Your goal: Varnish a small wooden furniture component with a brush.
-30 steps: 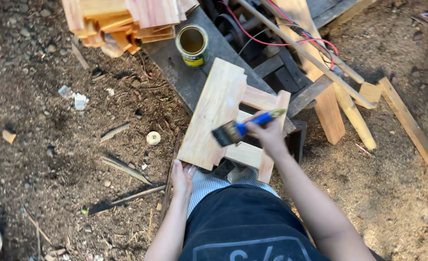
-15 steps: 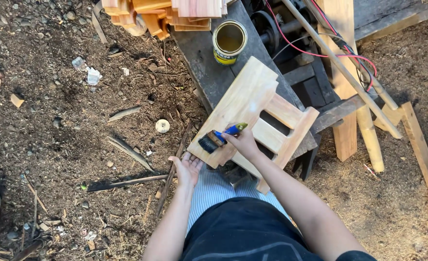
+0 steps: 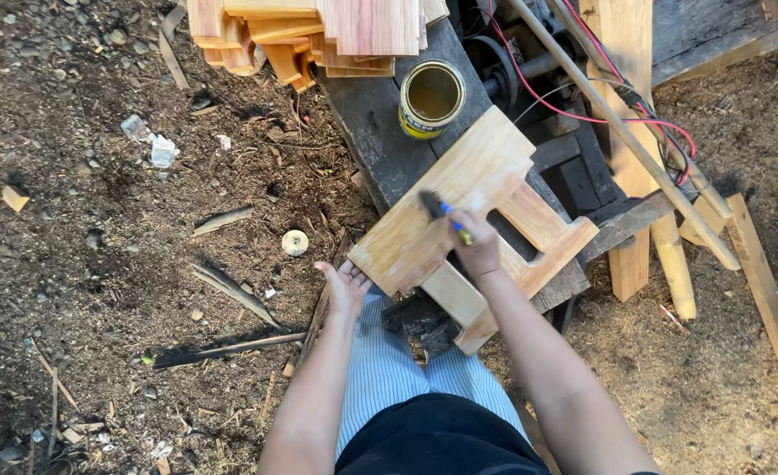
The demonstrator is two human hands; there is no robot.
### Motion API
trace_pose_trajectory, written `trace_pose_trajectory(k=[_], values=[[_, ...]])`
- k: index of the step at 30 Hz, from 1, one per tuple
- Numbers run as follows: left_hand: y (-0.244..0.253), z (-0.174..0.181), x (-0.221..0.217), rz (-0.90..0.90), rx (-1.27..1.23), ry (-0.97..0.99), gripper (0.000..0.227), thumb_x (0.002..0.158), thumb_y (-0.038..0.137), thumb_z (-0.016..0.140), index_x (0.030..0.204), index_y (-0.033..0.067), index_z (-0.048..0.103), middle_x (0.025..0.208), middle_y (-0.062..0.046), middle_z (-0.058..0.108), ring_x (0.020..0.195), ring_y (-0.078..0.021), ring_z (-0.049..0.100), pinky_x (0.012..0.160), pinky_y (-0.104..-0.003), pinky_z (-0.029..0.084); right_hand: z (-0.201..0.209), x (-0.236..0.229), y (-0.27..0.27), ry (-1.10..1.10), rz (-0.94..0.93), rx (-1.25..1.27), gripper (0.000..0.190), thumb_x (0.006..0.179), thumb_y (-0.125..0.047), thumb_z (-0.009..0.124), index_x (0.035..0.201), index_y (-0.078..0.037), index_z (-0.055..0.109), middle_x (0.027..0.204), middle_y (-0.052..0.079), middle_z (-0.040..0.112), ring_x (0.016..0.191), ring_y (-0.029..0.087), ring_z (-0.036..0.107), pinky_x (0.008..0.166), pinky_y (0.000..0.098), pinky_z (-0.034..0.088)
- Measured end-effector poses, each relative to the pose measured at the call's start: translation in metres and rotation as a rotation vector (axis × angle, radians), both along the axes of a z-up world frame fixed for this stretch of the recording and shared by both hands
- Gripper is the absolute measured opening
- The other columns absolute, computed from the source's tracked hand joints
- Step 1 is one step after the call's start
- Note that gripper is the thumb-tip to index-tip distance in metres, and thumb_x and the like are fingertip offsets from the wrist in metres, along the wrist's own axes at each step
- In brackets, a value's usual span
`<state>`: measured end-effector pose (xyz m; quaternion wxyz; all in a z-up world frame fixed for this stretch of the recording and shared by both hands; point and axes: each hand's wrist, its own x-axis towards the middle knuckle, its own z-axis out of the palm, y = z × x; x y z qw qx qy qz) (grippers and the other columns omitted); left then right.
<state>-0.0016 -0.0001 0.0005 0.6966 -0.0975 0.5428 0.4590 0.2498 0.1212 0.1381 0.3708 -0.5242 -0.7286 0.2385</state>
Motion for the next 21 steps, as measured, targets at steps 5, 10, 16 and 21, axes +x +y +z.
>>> trace_pose_trajectory(k=[5,10,16,21], values=[[-0.009,0.012,-0.007,0.03,0.008,-0.051,0.123,0.081,0.089,0.006,0.157,-0.0058,0.023,0.15,-0.032,0.043,0.144,-0.0459,0.04,0.119,-0.059,0.032,-0.008,-0.018,-0.009,-0.351,0.026,0.097,0.024,0.085,0.001,0.078,0.103,-0.012,0.068,0.109,0.01,0.073,0.092,0.028,0.072,0.075,0.0347,0.06],[-0.036,0.019,-0.045,-0.035,-0.059,-0.03,0.112,0.086,0.083,0.004,0.16,-0.0007,0.015,0.15,-0.035,0.042,0.142,-0.0473,0.042,0.118,-0.059,0.033,-0.024,-0.09,-0.08,-0.335,0.354,0.008,0.032,0.076,-0.005,0.076,0.105,-0.014,0.066,0.113,0.013,0.069,0.093,0.029,0.07,0.076,0.0386,0.061],[-0.085,0.044,-0.101,-0.175,-0.145,0.203,0.091,0.1,0.066,0.002,0.158,-0.0007,0.023,0.151,-0.03,0.045,0.14,-0.0408,0.048,0.118,-0.053,0.039,0.001,-0.11,-0.09,-0.192,0.487,-0.068,0.028,0.079,-0.004,0.074,0.104,-0.012,0.068,0.116,0.012,0.07,0.093,0.029,0.071,0.075,0.0387,0.059],[-0.178,0.015,-0.128,-0.521,-0.373,0.433,0.08,0.118,0.057,0.022,0.141,-0.0066,0.063,0.12,-0.043,0.059,0.104,-0.0604,0.051,0.102,-0.072,0.039,0.018,-0.092,-0.052,-0.112,0.374,-0.11,0.024,0.082,-0.005,0.075,0.104,-0.009,0.067,0.113,0.011,0.071,0.096,0.031,0.072,0.08,0.0396,0.06]])
